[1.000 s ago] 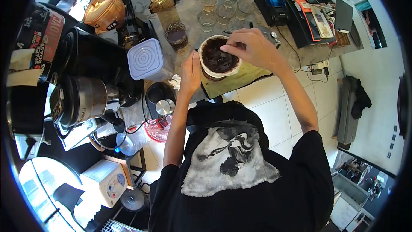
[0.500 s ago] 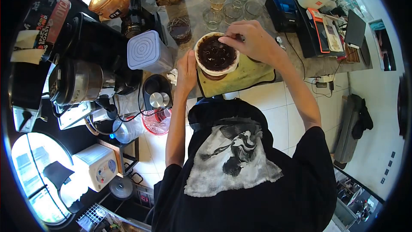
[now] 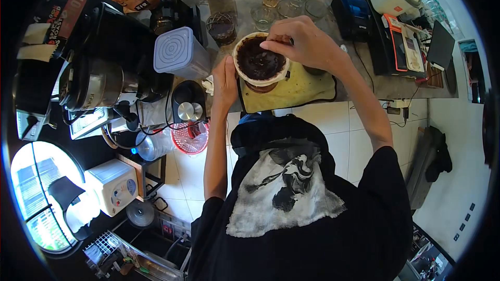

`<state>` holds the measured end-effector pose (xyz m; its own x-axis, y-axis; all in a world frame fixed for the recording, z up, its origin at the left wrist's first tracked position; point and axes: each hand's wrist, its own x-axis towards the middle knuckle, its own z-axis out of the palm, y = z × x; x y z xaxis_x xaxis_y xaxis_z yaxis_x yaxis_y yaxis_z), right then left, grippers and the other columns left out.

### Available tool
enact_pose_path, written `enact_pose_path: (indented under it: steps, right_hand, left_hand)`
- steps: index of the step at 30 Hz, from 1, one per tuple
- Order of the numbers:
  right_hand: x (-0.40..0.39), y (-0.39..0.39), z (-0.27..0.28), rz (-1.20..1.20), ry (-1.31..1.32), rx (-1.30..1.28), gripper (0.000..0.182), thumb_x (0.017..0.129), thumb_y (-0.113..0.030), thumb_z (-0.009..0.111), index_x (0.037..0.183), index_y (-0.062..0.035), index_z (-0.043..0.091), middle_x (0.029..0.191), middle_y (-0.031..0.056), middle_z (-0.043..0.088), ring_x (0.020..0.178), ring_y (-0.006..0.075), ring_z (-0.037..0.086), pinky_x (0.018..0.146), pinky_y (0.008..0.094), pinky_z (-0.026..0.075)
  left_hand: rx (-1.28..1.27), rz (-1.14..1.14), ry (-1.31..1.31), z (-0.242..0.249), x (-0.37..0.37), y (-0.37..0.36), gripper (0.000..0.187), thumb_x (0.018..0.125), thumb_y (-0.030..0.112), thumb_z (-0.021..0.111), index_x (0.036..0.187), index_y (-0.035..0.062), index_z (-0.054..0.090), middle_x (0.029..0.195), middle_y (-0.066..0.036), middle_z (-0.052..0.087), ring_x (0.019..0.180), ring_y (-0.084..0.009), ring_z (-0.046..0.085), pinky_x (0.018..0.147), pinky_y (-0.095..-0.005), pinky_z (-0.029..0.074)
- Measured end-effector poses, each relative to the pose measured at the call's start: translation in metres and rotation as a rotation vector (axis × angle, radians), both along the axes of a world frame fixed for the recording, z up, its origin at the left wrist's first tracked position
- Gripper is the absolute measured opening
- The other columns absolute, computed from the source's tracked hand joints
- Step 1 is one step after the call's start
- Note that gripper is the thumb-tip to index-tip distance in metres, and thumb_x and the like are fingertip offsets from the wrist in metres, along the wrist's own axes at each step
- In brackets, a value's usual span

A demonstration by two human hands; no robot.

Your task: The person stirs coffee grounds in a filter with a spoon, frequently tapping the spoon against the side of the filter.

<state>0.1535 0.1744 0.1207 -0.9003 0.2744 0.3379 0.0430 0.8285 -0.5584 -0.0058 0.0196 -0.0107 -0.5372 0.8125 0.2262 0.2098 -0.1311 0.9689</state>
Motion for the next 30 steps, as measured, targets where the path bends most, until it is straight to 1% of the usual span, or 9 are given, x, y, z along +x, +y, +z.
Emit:
enact_pose_path:
  steps: [2, 4, 7, 10, 12, 22, 24, 28, 30]
  right_hand:
    - [-0.001, 0.004, -0.003, -0.013, -0.028, 0.032, 0.027, 0.088, -0.021, 0.072, 0.081, 0.0043, 0.064, 0.07, 0.0166, 0.063, 0.061, 0.0328, 0.06, 0.059, 0.037, 0.048]
    - [-0.004, 0.007, -0.01, -0.033, 0.085, 0.034, 0.027, 0.09, -0.021, 0.072, 0.078, 0.0025, 0.064, 0.066, 0.0104, 0.057, 0.059, 0.0241, 0.055, 0.058, 0.0348, 0.044]
    - [-0.007, 0.002, -0.007, 0.057, 0.163, 0.002, 0.027, 0.089, -0.021, 0.072, 0.078, 0.0025, 0.064, 0.065, 0.0098, 0.057, 0.057, 0.0231, 0.054, 0.057, 0.0345, 0.044]
    - [-0.006, 0.005, -0.003, 0.052, 0.087, 0.109, 0.026, 0.089, -0.021, 0.072, 0.079, 0.0023, 0.065, 0.065, 0.0106, 0.058, 0.056, 0.0238, 0.056, 0.056, 0.035, 0.044]
    - [-0.007, 0.008, -0.004, 0.03, 0.075, 0.075, 0.027, 0.089, -0.021, 0.072, 0.078, 0.0023, 0.065, 0.065, 0.0108, 0.059, 0.056, 0.0241, 0.056, 0.056, 0.0349, 0.044]
    - [-0.009, 0.008, -0.002, 0.016, 0.062, 0.073, 0.028, 0.09, -0.021, 0.072, 0.077, 0.0026, 0.064, 0.067, 0.0119, 0.06, 0.058, 0.0252, 0.059, 0.057, 0.0352, 0.045]
    - [-0.007, 0.005, 0.002, 0.033, 0.06, 0.039, 0.028, 0.09, -0.021, 0.072, 0.078, 0.0026, 0.065, 0.067, 0.0117, 0.06, 0.059, 0.0252, 0.059, 0.057, 0.0349, 0.045]
    - [-0.007, 0.008, -0.005, 0.029, 0.084, 0.092, 0.026, 0.089, -0.021, 0.072, 0.079, 0.0027, 0.066, 0.067, 0.011, 0.061, 0.059, 0.025, 0.059, 0.058, 0.0344, 0.046]
    - [-0.008, 0.008, 0.0, 0.023, 0.058, 0.076, 0.025, 0.088, -0.019, 0.072, 0.081, 0.0035, 0.066, 0.069, 0.0139, 0.063, 0.06, 0.0284, 0.06, 0.059, 0.0356, 0.048]
  left_hand:
    - [0.0, 0.005, 0.014, 0.001, 0.001, 0.0, 0.041, 0.108, 0.026, 0.037, 0.082, -0.0022, 0.051, 0.065, -0.005, 0.042, 0.062, -0.0139, 0.037, 0.057, -0.0344, 0.033]
    - [0.0, 0.008, 0.03, -0.002, 0.0, -0.001, 0.041, 0.108, 0.026, 0.037, 0.081, -0.0018, 0.05, 0.065, -0.005, 0.042, 0.062, -0.014, 0.037, 0.057, -0.0346, 0.033]
    - [0.008, 0.02, 0.02, -0.008, 0.0, 0.001, 0.042, 0.108, 0.027, 0.036, 0.081, -0.0016, 0.049, 0.065, -0.005, 0.042, 0.062, -0.0143, 0.037, 0.057, -0.0343, 0.032]
    - [-0.001, 0.048, 0.065, -0.001, 0.0, -0.002, 0.041, 0.108, 0.026, 0.037, 0.08, -0.0014, 0.048, 0.066, -0.005, 0.041, 0.062, -0.0142, 0.036, 0.057, -0.034, 0.033]
    - [-0.085, 0.0, 0.052, -0.004, -0.003, -0.005, 0.039, 0.109, 0.03, 0.036, 0.088, 0.0012, 0.053, 0.078, 0.001, 0.05, 0.074, -0.0073, 0.044, 0.065, -0.0248, 0.04]
    - [-0.08, -0.003, 0.048, -0.005, -0.002, -0.003, 0.038, 0.11, 0.029, 0.036, 0.089, 0.001, 0.052, 0.078, 0.001, 0.048, 0.075, -0.0079, 0.043, 0.068, -0.0256, 0.04]
    - [0.007, 0.036, 0.048, -0.003, 0.002, 0.0, 0.041, 0.109, 0.026, 0.036, 0.081, -0.0018, 0.048, 0.067, -0.004, 0.042, 0.065, -0.0122, 0.035, 0.058, -0.0325, 0.033]
    - [0.007, 0.046, 0.027, 0.0, 0.001, -0.002, 0.041, 0.109, 0.027, 0.036, 0.082, -0.0018, 0.048, 0.067, -0.004, 0.042, 0.065, -0.0122, 0.036, 0.058, -0.0323, 0.032]
    - [-0.082, -0.002, 0.059, -0.002, -0.002, -0.006, 0.039, 0.11, 0.03, 0.036, 0.09, 0.0011, 0.053, 0.078, 0.001, 0.048, 0.075, -0.0074, 0.043, 0.068, -0.025, 0.04]
